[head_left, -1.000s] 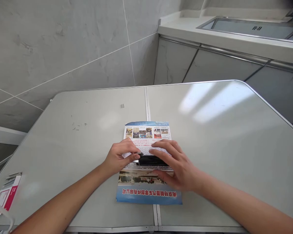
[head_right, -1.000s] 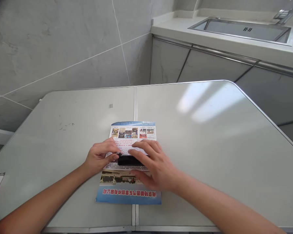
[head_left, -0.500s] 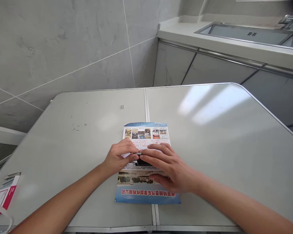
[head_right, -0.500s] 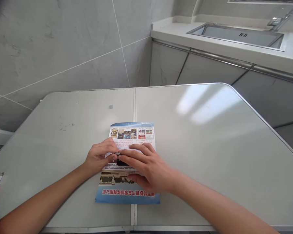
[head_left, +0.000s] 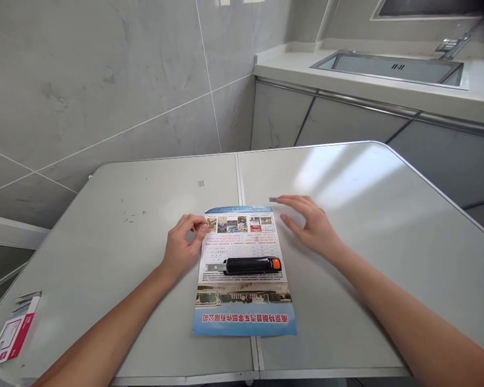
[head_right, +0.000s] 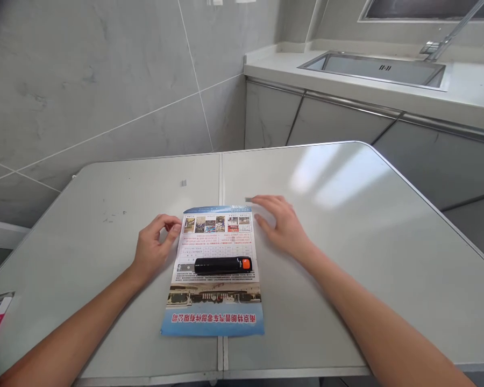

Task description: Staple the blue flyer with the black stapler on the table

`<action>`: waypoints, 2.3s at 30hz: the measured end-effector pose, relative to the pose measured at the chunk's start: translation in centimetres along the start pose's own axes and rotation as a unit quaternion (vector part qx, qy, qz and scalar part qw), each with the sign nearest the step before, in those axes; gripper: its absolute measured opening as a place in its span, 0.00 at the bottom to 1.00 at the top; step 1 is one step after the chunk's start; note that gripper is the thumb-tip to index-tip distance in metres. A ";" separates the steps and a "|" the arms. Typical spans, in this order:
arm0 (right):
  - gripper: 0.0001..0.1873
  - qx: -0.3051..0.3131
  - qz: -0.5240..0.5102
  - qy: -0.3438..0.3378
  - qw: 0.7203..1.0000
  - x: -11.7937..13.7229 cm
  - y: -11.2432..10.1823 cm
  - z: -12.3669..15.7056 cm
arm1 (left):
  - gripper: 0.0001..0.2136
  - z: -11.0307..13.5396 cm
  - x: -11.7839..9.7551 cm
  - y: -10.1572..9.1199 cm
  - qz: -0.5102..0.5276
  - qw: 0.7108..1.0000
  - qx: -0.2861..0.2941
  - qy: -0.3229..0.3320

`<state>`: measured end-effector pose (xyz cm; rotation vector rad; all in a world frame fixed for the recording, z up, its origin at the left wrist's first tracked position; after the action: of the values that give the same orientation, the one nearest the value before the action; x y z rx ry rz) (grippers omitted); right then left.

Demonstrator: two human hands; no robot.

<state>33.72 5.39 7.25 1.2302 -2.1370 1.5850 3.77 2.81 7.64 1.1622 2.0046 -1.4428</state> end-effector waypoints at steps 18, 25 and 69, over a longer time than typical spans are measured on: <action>0.19 -0.008 0.052 0.154 0.987 -9.3 -0.3 -0.6 | 0.20 -10.4 7.0 1.4 -0.254 0.962 0.095 -0.020; 0.13 0.010 0.084 0.116 0.990 -8.4 0.5 -0.6 | 0.20 -9.1 8.5 3.1 -0.299 0.948 0.112 -0.011; 0.20 0.165 -0.044 -0.170 0.970 9.1 7.2 5.6 | 0.24 3.0 -4.6 2.4 0.014 0.976 0.141 0.166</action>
<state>24.49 -3.42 5.56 1.7923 -2.0166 1.8584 7.95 -1.41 8.50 1.6388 2.0257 -1.6495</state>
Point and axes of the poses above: each hand's wrist, its own z-axis away from the middle knuckle, its own y-axis out of the palm, x = y × z, the point moved 10 cm from there along -z, towards the middle knuckle, and after that the axes turned 3 degrees about z, right-handed, at the moved point
